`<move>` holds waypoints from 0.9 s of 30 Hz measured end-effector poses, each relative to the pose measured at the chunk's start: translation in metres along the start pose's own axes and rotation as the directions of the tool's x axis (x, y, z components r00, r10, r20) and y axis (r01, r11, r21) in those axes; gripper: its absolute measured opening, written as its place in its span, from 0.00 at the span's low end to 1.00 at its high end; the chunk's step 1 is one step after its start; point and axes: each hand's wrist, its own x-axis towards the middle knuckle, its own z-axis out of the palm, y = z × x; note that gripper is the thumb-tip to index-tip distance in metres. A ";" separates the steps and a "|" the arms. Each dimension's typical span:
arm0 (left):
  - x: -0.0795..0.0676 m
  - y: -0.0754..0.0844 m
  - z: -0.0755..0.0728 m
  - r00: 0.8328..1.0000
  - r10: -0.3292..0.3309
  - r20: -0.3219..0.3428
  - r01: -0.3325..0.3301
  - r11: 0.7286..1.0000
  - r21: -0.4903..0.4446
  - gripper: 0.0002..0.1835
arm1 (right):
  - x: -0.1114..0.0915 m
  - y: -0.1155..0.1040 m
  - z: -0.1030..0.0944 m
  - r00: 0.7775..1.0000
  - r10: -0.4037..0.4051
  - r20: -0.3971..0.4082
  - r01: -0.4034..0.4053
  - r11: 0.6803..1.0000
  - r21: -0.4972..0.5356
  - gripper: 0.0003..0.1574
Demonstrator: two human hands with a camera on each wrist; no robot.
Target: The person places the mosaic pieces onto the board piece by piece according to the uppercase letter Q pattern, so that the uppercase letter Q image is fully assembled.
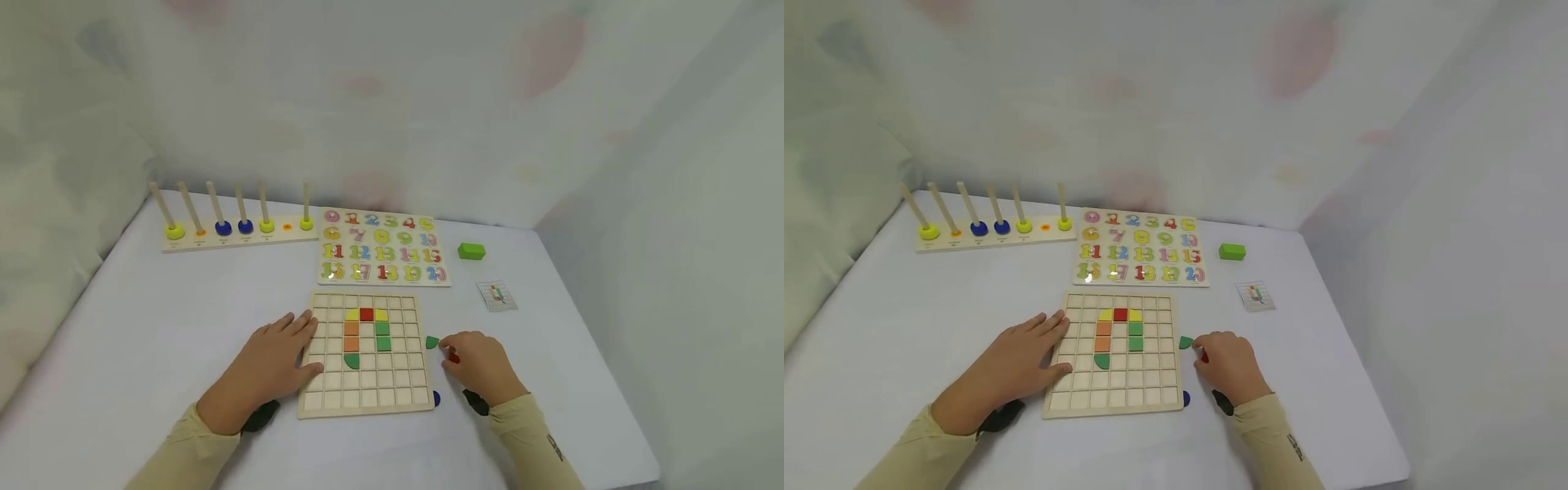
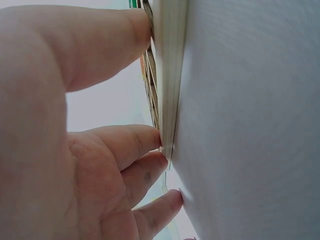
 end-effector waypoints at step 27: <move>-0.002 -0.002 -0.002 0.999 0.020 -0.026 -0.021 1.000 -0.018 0.46 | 0.017 -0.028 0.011 0.976 -0.127 -0.176 0.134 0.990 0.031 0.11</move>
